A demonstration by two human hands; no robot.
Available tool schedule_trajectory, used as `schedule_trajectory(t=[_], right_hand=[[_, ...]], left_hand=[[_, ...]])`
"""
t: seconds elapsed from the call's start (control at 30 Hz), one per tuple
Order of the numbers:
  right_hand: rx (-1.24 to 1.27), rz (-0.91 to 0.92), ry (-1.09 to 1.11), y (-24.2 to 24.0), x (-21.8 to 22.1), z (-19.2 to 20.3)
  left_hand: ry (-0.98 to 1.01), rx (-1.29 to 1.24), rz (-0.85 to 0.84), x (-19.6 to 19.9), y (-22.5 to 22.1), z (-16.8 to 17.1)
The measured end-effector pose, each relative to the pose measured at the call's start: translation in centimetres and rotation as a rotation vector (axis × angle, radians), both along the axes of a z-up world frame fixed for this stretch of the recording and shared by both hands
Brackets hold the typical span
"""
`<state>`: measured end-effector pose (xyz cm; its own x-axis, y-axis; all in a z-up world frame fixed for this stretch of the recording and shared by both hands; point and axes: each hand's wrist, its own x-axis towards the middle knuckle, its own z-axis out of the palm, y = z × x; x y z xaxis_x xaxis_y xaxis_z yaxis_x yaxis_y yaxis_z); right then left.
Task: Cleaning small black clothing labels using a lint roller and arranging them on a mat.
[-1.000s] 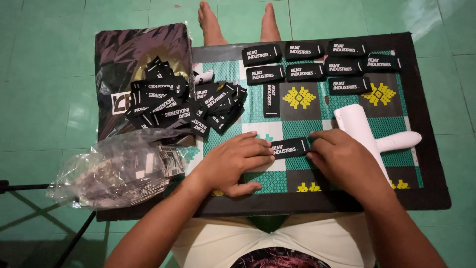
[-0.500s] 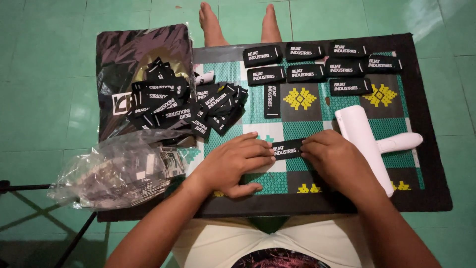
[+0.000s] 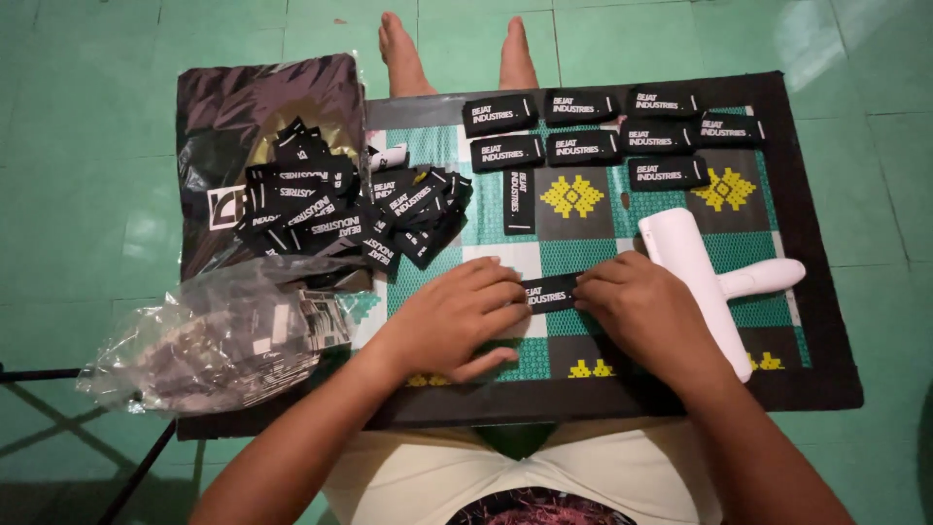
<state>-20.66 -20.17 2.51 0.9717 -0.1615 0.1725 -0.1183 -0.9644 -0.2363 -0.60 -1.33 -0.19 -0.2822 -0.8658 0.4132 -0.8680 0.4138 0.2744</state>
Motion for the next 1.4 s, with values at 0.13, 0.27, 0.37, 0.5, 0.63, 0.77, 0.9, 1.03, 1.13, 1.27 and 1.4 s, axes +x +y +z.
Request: schedule_trajectory(t=[0.13, 0.27, 0.37, 0.5, 0.63, 0.77, 0.9, 1.03, 1.13, 1.27, 1.4], right_hand=[[-0.034, -0.014, 0.007, -0.1, -0.1, -0.7], [-0.036, -0.037, 0.015, 0.0, 0.0, -0.6], [-0.02, -0.065, 0.037, 0.0, -0.2, -0.6], [-0.017, -0.062, 0.047, 0.1, -0.1, -0.3], [-0.011, -0.101, 0.086, 0.6, -0.1, 0.6], [-0.022, -0.092, 0.071, 0.6, -0.1, 0.7], [-0.011, -0.096, 0.091, 0.5, 0.0, 0.9], [-0.056, -0.085, 0.068, 0.4, 0.0, 0.6], [0.002, -0.075, 0.076, -0.1, -0.1, 0.0], [0.004, -0.077, 0.097, 0.0, -0.1, 0.1], [0.0, -0.068, 0.1, -0.2, -0.2, -0.2]], left_hand=[[-0.01, 0.029, -0.025, -0.9, -0.5, 1.5], [-0.079, 0.111, -0.034, -1.1, -0.6, 1.0], [-0.067, 0.137, -0.009, -1.3, -0.2, 0.3], [-0.044, 0.144, 0.064, -1.3, 0.8, -0.4], [-0.034, 0.171, 0.11, -1.4, 1.8, -0.6], [-0.029, 0.168, 0.115, -1.3, 2.1, -0.7], [0.019, 0.163, 0.138, -1.3, 2.1, -1.0], [0.023, 0.153, 0.147, -1.3, 2.1, -1.1], [0.035, 0.161, 0.153, -1.3, 2.1, -0.9], [0.031, 0.151, 0.163, -1.4, 2.1, -1.0], [-0.027, 0.116, 0.192, -1.5, 2.5, -1.0]])
